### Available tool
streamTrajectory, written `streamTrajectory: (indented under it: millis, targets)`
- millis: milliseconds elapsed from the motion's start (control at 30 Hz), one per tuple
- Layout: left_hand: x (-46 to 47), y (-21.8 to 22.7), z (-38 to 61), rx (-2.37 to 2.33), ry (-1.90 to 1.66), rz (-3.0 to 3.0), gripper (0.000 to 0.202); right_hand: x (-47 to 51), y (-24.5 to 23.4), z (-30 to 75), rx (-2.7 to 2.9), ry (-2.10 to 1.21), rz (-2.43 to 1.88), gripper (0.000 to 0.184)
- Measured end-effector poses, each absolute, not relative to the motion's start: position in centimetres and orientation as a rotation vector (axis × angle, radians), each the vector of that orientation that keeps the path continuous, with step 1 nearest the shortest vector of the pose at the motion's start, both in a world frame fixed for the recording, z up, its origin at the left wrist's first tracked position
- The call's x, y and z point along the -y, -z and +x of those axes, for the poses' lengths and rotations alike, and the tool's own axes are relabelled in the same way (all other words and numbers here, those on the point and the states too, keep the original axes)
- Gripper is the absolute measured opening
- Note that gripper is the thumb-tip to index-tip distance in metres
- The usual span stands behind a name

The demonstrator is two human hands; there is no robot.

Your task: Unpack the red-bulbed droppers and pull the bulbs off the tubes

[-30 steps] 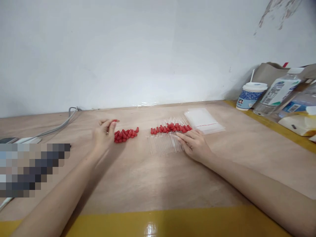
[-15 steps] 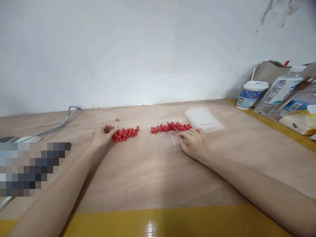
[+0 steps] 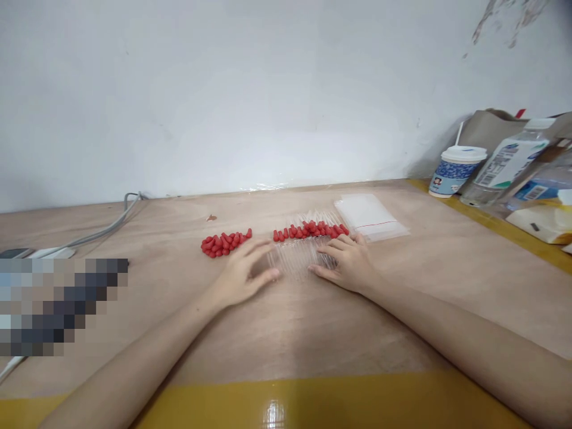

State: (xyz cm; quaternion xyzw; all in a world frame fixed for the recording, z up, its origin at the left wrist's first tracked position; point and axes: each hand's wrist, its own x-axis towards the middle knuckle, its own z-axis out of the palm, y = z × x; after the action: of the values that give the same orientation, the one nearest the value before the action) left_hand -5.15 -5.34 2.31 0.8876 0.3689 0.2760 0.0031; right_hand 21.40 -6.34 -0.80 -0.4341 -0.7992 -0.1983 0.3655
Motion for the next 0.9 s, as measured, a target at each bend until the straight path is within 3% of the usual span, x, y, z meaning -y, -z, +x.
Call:
streamTrajectory:
  millis: [133,367,567,767,900]
  targets:
    - [5.7,-1.5,-3.1,-0.981,-0.540,2.841,0.058,6.1,0.9,21.4,2.052,0.525,-1.092,0.043]
    - [3.4,-1.2,-3.8,-0.822,-0.473,2.784,0.046,6.4,0.3,22.4,2.275,0.337,-0.999,0.063]
    - [2.7,-1.3,-4.3,-0.685,-0.537,2.769,0.046,5.8,0.7,22.6,2.298,0.310,-0.986,0.056]
    - [1.7,-1.8,-3.0,-1.343,-0.948,2.696,0.027,5.4,0.9,22.0,2.245,0.343,-1.041,0.057]
    - [-0.3,-2.3,-1.5,-1.770,-0.804,2.740,0.029,5.6,0.9,21.9,2.200,0.343,-1.073,0.064]
